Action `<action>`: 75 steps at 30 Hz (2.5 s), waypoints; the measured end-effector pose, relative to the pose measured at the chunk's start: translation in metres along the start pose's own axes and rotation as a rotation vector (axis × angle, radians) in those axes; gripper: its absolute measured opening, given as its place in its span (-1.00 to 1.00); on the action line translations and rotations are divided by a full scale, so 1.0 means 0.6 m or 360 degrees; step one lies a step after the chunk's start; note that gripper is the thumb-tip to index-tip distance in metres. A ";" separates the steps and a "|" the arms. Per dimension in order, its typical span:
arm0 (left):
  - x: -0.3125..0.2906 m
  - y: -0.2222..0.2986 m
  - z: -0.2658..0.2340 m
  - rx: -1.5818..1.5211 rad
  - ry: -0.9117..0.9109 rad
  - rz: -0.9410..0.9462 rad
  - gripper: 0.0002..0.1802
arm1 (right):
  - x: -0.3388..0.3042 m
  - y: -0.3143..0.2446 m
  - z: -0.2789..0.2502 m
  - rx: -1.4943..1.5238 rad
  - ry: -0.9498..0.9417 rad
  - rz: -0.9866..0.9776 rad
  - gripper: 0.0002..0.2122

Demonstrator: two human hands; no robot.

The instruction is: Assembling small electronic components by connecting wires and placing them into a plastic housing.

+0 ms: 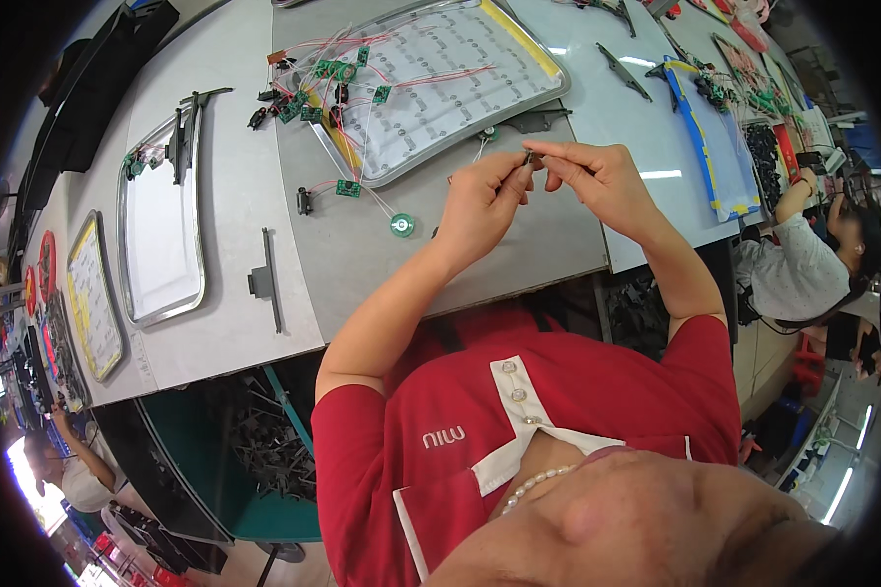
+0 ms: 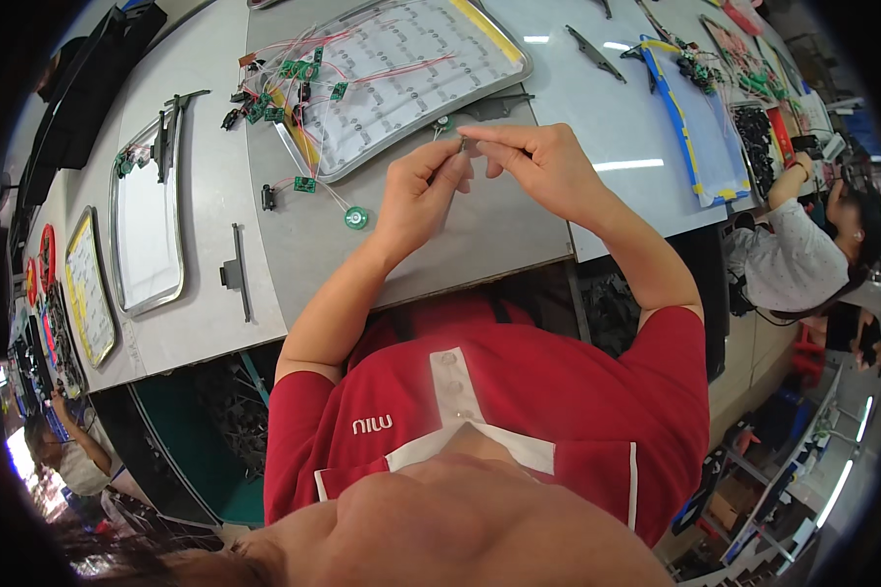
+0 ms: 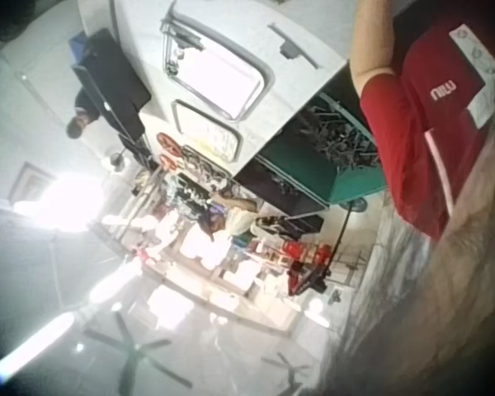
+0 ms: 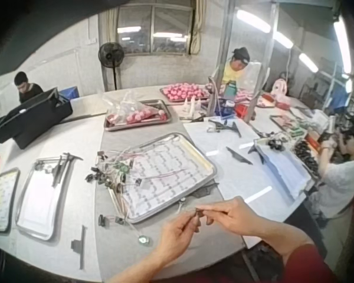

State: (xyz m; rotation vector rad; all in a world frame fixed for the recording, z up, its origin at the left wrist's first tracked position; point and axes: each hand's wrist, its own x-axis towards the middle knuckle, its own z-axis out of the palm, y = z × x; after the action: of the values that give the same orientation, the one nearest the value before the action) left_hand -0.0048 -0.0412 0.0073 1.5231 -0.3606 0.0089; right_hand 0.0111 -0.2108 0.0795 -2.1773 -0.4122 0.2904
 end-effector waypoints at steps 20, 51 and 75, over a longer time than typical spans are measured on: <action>0.002 -0.005 -0.003 -0.0035 0.0094 0.0129 -0.80 | 0.005 0.017 0.018 -0.0098 0.0120 -0.0325 -0.71; 0.015 0.001 -0.015 -0.0338 -0.0199 -0.0335 -0.51 | 0.038 0.037 0.008 0.0468 0.0073 -0.0065 -0.82; 0.035 -0.025 -0.029 -0.0024 -0.0136 -0.0422 -0.18 | 0.041 0.073 -0.014 0.0422 0.0518 -0.0172 -0.80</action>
State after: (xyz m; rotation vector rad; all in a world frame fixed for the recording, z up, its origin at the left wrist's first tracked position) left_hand 0.0225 -0.0296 -0.0021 1.5491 -0.2235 -0.2679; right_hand 0.0446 -0.2317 0.0476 -1.8913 -0.2874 -0.0677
